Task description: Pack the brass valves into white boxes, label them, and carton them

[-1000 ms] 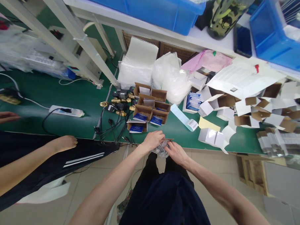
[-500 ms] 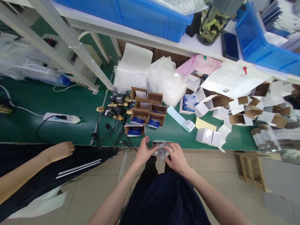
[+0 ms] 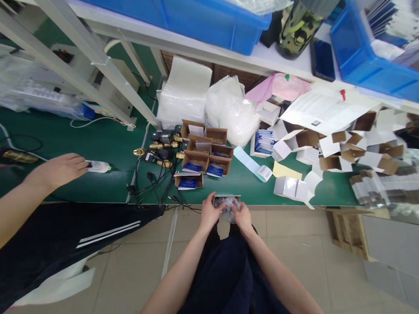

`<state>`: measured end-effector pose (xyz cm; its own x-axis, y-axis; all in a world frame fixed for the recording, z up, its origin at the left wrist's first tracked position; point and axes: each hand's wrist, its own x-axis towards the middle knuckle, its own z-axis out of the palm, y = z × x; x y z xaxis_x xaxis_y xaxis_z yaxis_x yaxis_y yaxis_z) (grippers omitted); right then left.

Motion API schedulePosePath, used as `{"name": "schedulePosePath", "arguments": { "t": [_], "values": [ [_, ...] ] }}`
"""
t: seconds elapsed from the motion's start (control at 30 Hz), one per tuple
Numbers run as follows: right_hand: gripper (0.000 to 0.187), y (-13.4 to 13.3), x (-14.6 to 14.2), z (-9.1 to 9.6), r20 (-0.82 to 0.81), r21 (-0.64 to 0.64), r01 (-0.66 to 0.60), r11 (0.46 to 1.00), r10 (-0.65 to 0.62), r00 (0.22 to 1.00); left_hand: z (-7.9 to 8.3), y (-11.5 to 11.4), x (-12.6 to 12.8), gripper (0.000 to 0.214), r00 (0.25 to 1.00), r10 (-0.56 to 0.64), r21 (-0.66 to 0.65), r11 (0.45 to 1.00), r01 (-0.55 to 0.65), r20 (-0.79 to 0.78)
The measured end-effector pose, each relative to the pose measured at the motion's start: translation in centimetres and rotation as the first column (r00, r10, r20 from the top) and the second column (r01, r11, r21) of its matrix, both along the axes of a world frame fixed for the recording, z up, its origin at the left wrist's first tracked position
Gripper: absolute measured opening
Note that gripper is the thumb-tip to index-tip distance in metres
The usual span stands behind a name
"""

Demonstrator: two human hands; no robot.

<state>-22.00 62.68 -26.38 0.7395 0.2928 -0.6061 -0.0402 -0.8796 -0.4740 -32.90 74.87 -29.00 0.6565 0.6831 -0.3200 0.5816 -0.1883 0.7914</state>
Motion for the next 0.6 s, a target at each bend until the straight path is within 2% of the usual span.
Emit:
{"name": "schedulePosePath", "arguments": {
  "t": [0.07, 0.1, 0.17, 0.23, 0.3, 0.4, 0.6],
  "values": [
    [0.035, -0.1, 0.1, 0.0, -0.002, -0.006, 0.011, 1.000, -0.011, 1.000, 1.6, -0.9, -0.9, 0.057, 0.999, 0.039, 0.147, 0.989, -0.034, -0.033],
    [0.036, -0.2, 0.1, -0.1, -0.002, -0.011, 0.013, 1.000, -0.013, 1.000, 2.4, -1.3, -1.4, 0.050, 0.999, 0.021, 0.211, 0.977, -0.013, -0.034],
    [0.035, -0.2, 0.1, -0.2, -0.003, -0.018, 0.006, 1.000, -0.007, 1.000, 3.9, -2.0, -2.0, 0.035, 0.994, -0.109, 0.306, 0.945, 0.110, -0.022],
    [0.035, -0.1, 0.2, -0.3, -0.005, -0.014, -0.009, 1.000, 0.009, 1.000, 4.8, -2.0, -2.0, 0.033, 0.965, -0.261, 0.376, 0.891, 0.254, -0.032],
    [0.034, -0.2, 0.2, -0.3, -0.007, -0.006, -0.023, 1.000, 0.023, 1.000, 5.1, -1.5, -1.4, 0.044, 0.934, -0.349, 0.434, 0.832, 0.346, -0.075],
    [0.034, -0.3, 0.4, -0.3, -0.014, 0.003, -0.033, 0.999, 0.033, 0.999, 5.2, -0.4, -0.5, 0.053, 0.907, -0.389, 0.496, 0.763, 0.415, -0.161],
    [0.035, -0.5, 0.5, -0.7, -0.036, -0.013, -0.009, 1.000, 0.009, 0.999, 5.3, 0.6, -0.6, 0.055, 0.867, -0.422, 0.548, 0.674, 0.495, -0.264]
  ]
}}
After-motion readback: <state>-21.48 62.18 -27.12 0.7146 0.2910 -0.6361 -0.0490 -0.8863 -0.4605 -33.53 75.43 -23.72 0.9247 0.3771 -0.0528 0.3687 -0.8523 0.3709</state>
